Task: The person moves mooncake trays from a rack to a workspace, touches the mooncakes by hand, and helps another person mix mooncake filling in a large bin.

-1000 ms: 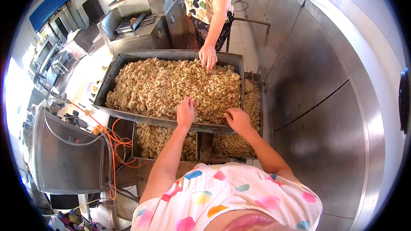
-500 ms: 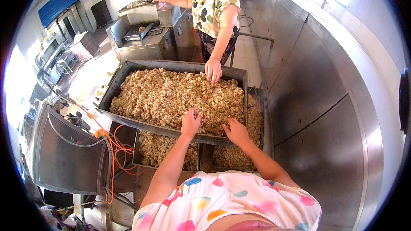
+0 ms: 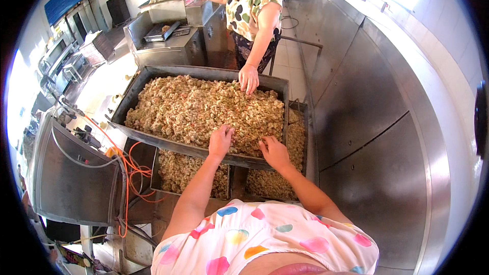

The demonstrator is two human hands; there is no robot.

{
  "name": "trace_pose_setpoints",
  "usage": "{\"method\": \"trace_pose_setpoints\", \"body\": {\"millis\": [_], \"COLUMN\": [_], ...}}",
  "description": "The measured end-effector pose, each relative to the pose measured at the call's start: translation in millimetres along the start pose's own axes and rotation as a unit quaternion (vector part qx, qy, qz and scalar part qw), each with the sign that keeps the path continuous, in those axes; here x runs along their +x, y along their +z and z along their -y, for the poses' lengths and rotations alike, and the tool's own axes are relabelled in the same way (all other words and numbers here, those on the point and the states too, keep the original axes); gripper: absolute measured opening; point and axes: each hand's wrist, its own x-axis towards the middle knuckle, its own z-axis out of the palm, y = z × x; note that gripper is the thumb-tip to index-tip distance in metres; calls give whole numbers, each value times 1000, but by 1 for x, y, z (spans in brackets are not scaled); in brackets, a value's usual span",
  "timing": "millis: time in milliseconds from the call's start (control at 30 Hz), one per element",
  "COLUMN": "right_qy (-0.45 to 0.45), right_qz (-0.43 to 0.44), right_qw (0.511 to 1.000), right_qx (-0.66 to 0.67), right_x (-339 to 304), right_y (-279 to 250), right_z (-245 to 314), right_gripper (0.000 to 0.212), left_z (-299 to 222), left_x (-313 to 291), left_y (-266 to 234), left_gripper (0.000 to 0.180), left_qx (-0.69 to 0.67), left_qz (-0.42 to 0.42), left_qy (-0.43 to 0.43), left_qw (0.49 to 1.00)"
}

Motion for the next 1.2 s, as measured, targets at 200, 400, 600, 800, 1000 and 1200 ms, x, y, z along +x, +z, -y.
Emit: {"method": "trace_pose_setpoints", "body": {"millis": [200,400,600,800,1000,1200], "right_qy": [13,3,10,27,-59,-139], "right_qz": [15,-1,10,20,-30,2], "right_qw": [999,1000,1000,996,991,985], "right_qx": [25,22,26,79,113,100], "right_x": [5,-2,-5,-15,-21,-27], "right_y": [-5,-3,-7,-24,-25,-29], "right_z": [-7,-13,-9,-8,-39,-53], "right_gripper": [48,47,45,51,54,52], "left_z": [-5,-20,-12,-57,-95,-114], "left_x": [7,-2,-2,-25,-67,-156], "left_y": [7,7,13,30,63,69], "left_gripper": [23,22,27,33,33,50], "left_qx": [17,-28,45,1,135,345], "left_qz": [36,37,1,57,-12,-4], "left_qy": [0,-32,66,-13,98,113], "left_qw": [999,998,997,998,986,932]}}
